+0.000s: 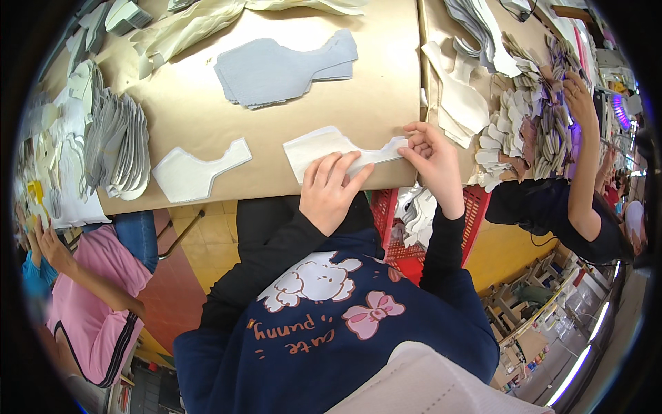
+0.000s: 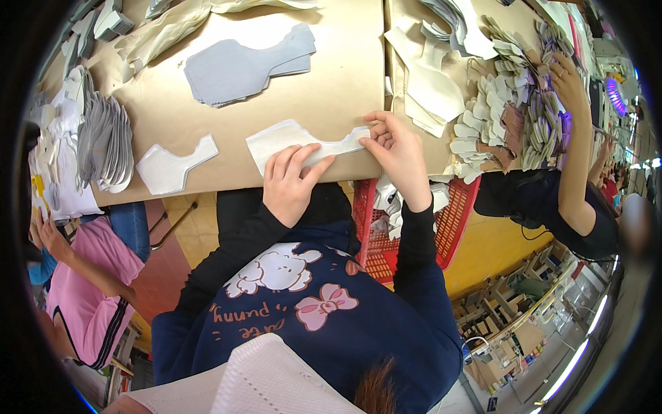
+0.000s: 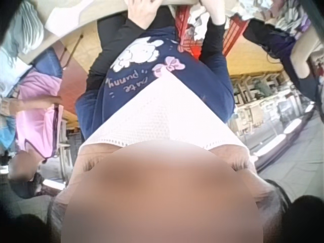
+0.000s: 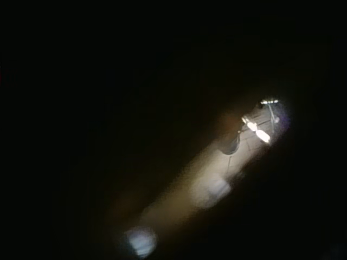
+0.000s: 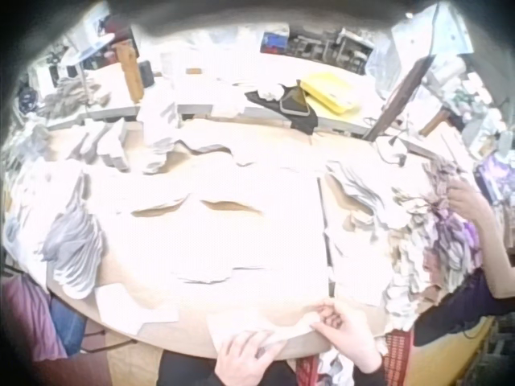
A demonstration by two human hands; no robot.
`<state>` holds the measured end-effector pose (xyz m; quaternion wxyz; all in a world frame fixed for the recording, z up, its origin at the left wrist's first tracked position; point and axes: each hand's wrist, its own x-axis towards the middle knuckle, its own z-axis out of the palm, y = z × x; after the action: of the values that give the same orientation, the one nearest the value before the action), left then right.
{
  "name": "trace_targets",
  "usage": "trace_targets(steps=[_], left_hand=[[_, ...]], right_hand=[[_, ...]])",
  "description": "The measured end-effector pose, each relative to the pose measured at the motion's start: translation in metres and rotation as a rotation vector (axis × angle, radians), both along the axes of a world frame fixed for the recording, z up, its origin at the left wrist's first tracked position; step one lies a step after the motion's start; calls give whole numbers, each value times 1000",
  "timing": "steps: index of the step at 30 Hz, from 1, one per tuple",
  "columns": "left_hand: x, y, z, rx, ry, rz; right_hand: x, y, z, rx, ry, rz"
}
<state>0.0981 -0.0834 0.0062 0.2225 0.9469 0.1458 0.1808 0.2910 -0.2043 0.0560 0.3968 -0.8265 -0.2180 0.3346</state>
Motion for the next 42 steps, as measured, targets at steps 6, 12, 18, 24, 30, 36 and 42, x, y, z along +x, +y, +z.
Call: trace_targets(steps=[6,12,18,24,30,36,42], left_hand=[[10,-4,6,14,61,-24],[19,-7,10,39,110,-4],[25,-11,11,3,123,39],[6,19,14,-385,74,-14],[-34,56,18,-156,229,102],[-40,55,6,-90,293,77],[-40,59,18,-185,136,108]], right_hand=[[-2,4,1,-12,-61,-4],[-4,-1,-2,-125,-271,18],[-17,-27,-18,-133,-838,349],[-30,-36,-30,-302,-875,423],[-59,2,-25,177,-781,407],[-93,54,-40,-155,-754,618],[-50,47,-48,-425,-990,346]])
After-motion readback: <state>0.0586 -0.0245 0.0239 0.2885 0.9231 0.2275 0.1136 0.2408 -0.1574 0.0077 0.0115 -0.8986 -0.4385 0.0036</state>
